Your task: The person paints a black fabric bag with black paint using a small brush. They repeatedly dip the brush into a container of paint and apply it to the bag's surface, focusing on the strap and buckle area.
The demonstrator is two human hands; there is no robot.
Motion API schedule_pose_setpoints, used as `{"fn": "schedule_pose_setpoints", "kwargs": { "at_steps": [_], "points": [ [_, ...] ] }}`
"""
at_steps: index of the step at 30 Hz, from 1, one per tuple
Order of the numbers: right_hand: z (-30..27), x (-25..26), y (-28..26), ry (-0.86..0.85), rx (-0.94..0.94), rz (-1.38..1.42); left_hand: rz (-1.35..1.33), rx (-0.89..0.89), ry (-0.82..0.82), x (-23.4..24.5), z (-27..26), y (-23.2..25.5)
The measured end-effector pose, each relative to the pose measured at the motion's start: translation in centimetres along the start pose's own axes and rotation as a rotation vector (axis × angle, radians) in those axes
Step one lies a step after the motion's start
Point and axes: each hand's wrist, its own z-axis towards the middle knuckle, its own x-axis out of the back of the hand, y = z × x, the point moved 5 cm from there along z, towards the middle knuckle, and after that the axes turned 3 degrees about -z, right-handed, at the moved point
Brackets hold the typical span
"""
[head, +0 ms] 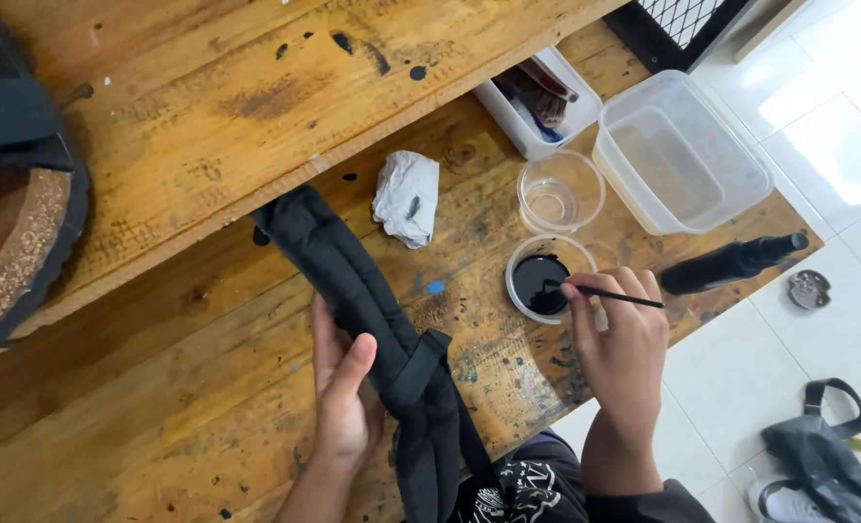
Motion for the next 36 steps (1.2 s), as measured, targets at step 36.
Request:
{"fn": "schedule_pose_setpoints", "kwargs": {
  "at_steps": [36],
  "points": [
    [-15.4, -6.6, -9.7, 0.449, 0.257, 0.816, 0.062, -0.057, -0.168, 0.9, 0.5, 2.9]
  ]
}}
